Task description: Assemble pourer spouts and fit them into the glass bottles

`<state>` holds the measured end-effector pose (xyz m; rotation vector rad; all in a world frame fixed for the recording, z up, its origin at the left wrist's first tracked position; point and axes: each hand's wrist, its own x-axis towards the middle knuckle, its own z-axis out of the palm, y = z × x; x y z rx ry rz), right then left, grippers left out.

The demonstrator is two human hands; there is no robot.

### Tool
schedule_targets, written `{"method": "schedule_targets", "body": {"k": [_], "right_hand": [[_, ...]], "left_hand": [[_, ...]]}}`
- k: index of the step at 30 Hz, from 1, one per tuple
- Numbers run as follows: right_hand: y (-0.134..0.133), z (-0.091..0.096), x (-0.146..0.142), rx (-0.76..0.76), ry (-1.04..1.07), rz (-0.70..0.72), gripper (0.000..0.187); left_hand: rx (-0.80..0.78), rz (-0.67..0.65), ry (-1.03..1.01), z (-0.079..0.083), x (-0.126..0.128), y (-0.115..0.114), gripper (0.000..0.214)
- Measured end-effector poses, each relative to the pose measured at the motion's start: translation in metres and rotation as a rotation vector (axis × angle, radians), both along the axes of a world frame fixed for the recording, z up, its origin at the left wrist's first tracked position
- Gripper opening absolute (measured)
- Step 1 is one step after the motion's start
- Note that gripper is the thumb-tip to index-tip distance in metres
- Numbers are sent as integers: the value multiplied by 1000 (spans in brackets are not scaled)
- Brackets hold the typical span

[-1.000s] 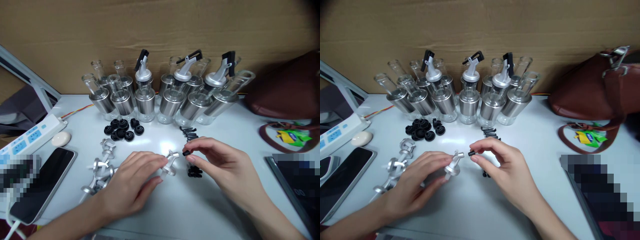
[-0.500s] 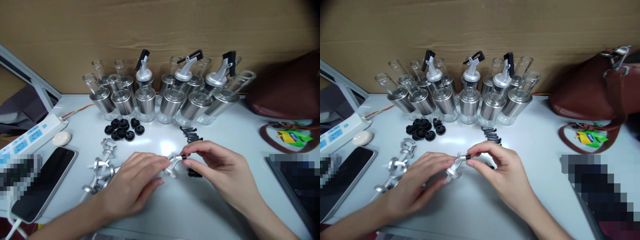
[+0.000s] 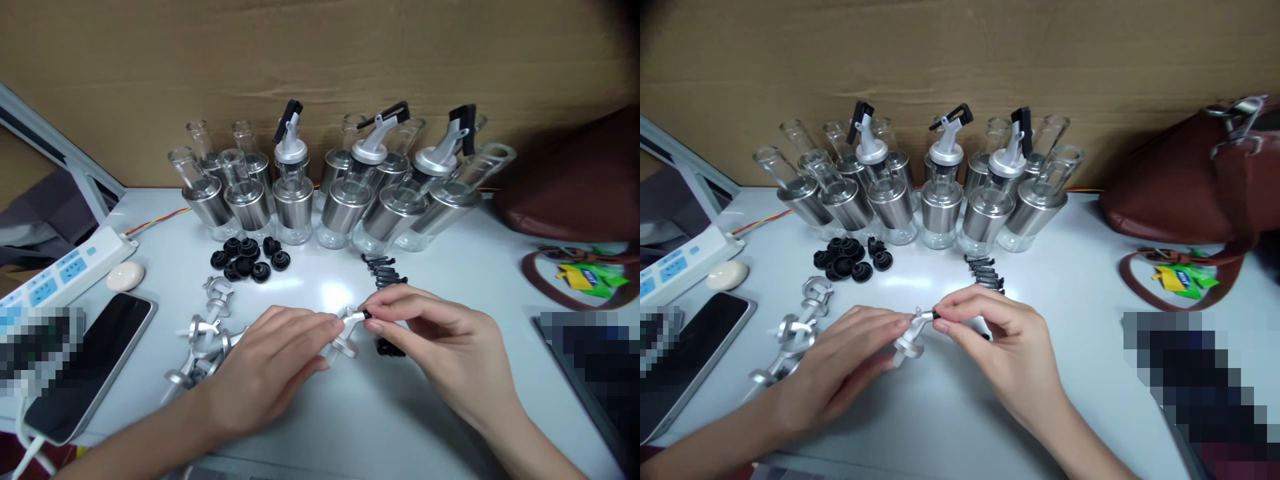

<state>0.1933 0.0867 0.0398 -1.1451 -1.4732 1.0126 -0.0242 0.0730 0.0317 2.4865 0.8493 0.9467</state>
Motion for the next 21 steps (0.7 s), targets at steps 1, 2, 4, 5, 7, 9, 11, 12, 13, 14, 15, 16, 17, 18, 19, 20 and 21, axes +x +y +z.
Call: {"method": "schedule_targets", "body": {"k": [1, 2, 4, 5, 7, 9, 11, 12, 13, 14, 15, 16, 17, 18, 19, 20, 21], "right_hand": [[0, 1, 0, 7, -6, 3, 8], [1, 1, 0, 16, -8, 7, 8], [1, 2, 0, 41, 0, 16, 8], [1, 2, 0, 56, 6, 19, 8], [1, 1, 0, 76, 14, 22, 10], [1, 0, 1, 81, 16, 27, 12], [1, 0, 2, 88, 20, 37, 15], [1, -1, 3, 94, 21, 45, 16], [1, -1, 3, 100, 18, 53, 17], [1, 0, 4, 104, 18, 60, 17], [2, 0, 4, 105, 20, 66, 17], [1, 0, 4, 97, 25, 71, 15], [1, 0, 4, 79, 33, 73, 13], [0, 0, 3, 55, 41, 78, 12], [-1, 0, 2, 27, 44, 86, 14], [-2, 0, 1, -4, 37, 97, 16], [-3, 0, 0, -32, 24, 109, 17]], "left_hand": [[-1, -2, 3, 0, 0, 0, 31], [-7, -4, 1, 1, 0, 0, 32], [-35, -10, -12, 1, 0, 0, 34], [-53, -13, -18, 1, 1, 0, 35], [-87, -21, -24, 1, 0, -1, 36], [-113, -28, -24, 0, 0, -2, 37], [-128, -34, -31, 1, 0, -2, 37], [-133, -36, -34, 1, 0, -2, 37], [-139, -36, -33, 1, 0, -2, 37], [-141, -35, -33, 1, 0, -2, 36], [-143, -35, -32, 2, 1, -2, 36], [-141, -35, -32, 2, 1, -2, 35], [-135, -34, -32, 3, 1, -3, 35], [-122, -35, -32, 3, 1, -3, 34], [-108, -36, -26, 3, 2, -3, 34], [-93, -37, -14, 4, 2, -4, 34], [-81, -34, 8, 4, 1, -4, 33]]}}
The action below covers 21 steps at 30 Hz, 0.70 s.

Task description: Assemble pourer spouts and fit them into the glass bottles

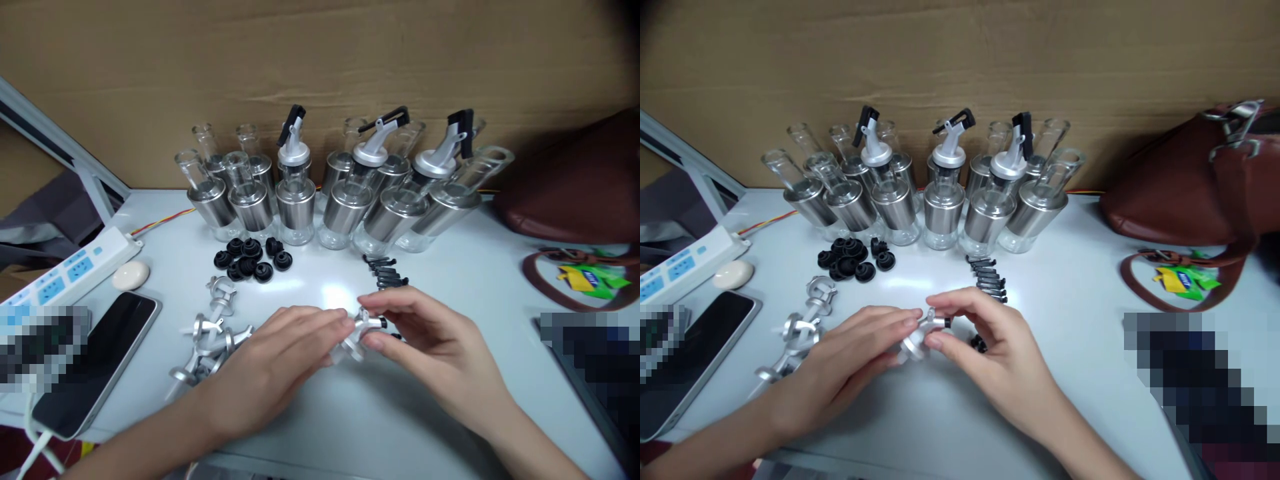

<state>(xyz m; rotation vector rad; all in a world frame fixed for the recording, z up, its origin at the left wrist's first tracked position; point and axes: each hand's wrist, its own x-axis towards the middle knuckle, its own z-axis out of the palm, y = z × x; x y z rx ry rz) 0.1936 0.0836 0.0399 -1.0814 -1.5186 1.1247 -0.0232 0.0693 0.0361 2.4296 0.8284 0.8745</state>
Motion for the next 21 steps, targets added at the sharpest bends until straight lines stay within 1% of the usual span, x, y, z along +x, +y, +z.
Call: {"method": "schedule_targets", "body": {"k": [3, 5, 6, 7, 9, 10, 11, 13, 16, 18, 21], "right_hand": [[-2, 0, -1, -56, -25, 5, 13], [-1, 0, 1, -70, -11, -40, 11], [1, 0, 2, -73, -4, -69, 12], [2, 1, 3, -76, 2, -97, 12], [5, 1, 5, -84, 7, -133, 12], [6, 2, 6, -88, 8, -140, 13], [7, 3, 6, -91, 9, -143, 13], [7, 3, 6, -91, 8, -143, 13], [5, 4, 5, -90, -8, -141, 14], [4, 5, 5, -92, -19, -138, 14], [5, 5, 6, -88, -28, -140, 15]], "left_hand": [[25, 14, 96, 5, -6, 3, 35], [54, 76, 134, 10, -14, 9, 43], [71, 147, 135, 14, -20, 12, 46], [87, 246, 132, 16, -25, 17, 43], [34, 493, 200, 20, -36, 25, 35], [-4, 587, 238, 20, -41, 30, 35], [-40, 647, 280, 19, -45, 33, 38], [-94, 683, 362, 14, -50, 39, 46], [-155, 663, 446, 5, -54, 44, 53], [-190, 663, 464, 1, -54, 45, 55], [-216, 674, 459, 0, -54, 44, 57]]}}
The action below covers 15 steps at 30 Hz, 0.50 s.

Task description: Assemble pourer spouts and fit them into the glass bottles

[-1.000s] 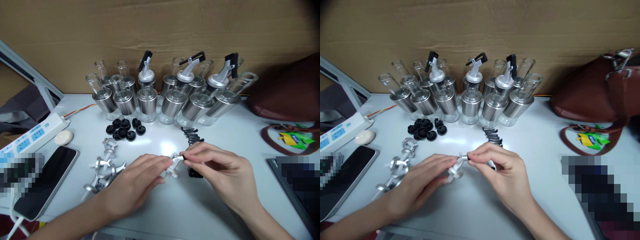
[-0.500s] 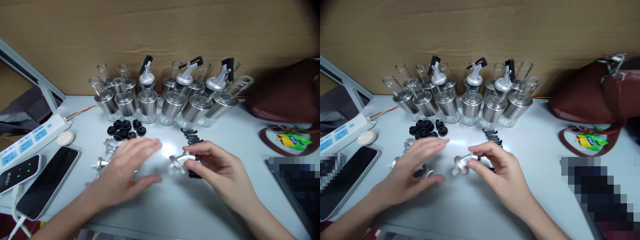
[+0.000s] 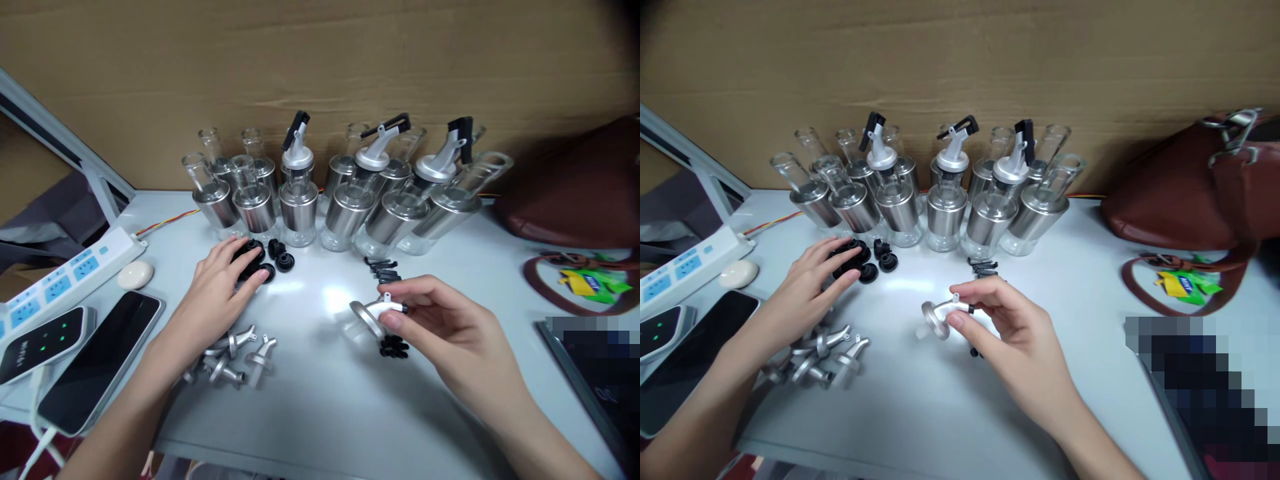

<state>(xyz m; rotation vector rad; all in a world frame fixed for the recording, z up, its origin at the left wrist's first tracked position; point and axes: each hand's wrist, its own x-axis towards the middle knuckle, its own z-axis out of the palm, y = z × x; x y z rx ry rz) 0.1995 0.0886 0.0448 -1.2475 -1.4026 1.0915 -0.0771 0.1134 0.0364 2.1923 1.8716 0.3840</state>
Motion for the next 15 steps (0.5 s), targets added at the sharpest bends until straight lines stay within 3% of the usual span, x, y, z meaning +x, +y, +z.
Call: {"method": "schedule_targets", "body": {"k": [8, 13, 15], "right_hand": [[1, 2, 1, 27, -10, -11, 14], [2, 0, 0, 38, 13, -35, 15], [1, 0, 0, 46, 17, -47, 16]], "left_hand": [[134, -41, -87, 6, 4, -4, 43], [429, -133, -187, 11, 10, -10, 13], [534, -167, -225, 15, 14, -16, 16]]}}
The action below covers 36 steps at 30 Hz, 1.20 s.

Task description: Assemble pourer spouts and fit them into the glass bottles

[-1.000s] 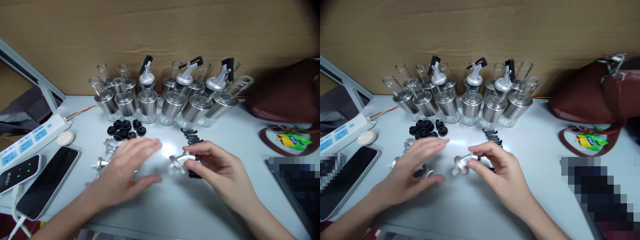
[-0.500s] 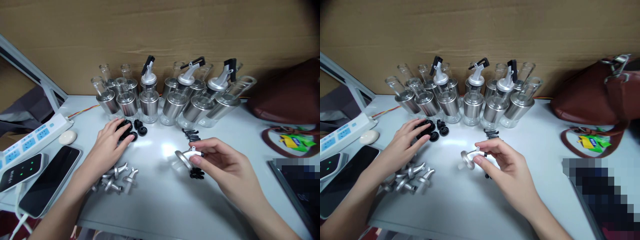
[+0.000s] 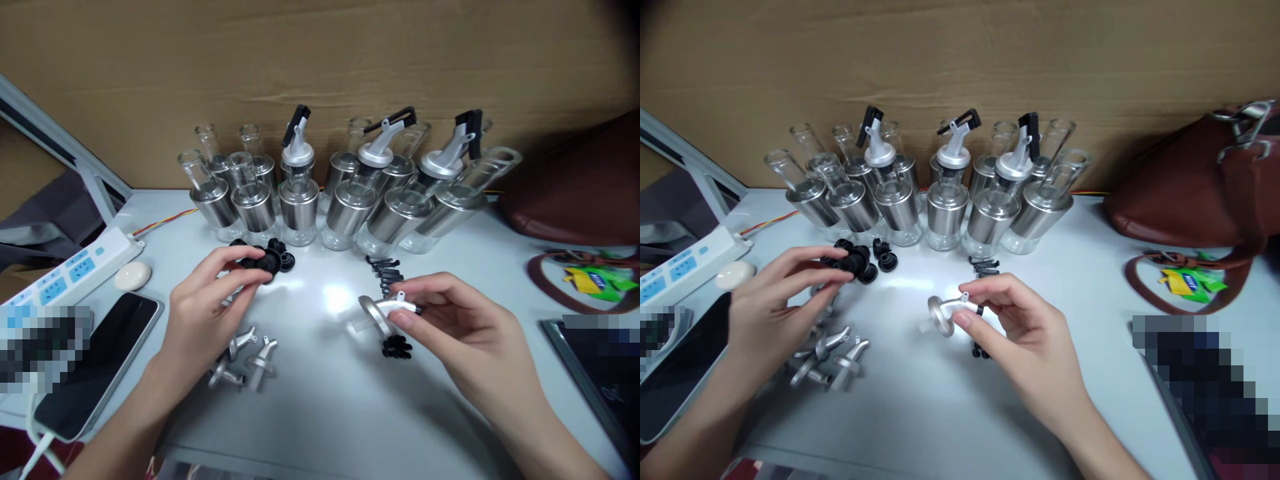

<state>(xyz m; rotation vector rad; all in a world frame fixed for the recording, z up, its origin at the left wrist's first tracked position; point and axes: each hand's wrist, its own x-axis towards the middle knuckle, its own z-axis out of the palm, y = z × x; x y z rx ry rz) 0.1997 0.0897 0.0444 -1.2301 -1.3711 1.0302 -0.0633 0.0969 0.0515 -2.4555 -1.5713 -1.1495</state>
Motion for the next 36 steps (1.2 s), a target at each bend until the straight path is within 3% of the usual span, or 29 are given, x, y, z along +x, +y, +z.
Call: {"method": "schedule_targets", "body": {"k": [4, 9, 13, 18, 25, 36], "right_hand": [[-2, -1, -1, -3, 12, 10, 18], [-5, -5, 0, 1, 64, 76, 19], [-8, -7, -1, 4, 60, 111, 20], [-8, -4, -5, 13, 86, 128, 19], [-8, -4, -9, 12, 101, 164, 20], [-10, -6, -6, 19, 70, 172, 17]], "left_hand": [[-10, -113, -145, 8, 8, -16, 24], [-280, -291, -459, 4, 19, -27, 27], [-420, -375, -574, -4, 25, -30, 32], [-459, -375, -577, -6, 28, -33, 48], [-431, -427, -557, -6, 31, -32, 37], [-385, -406, -555, -10, 32, -32, 26]]}}
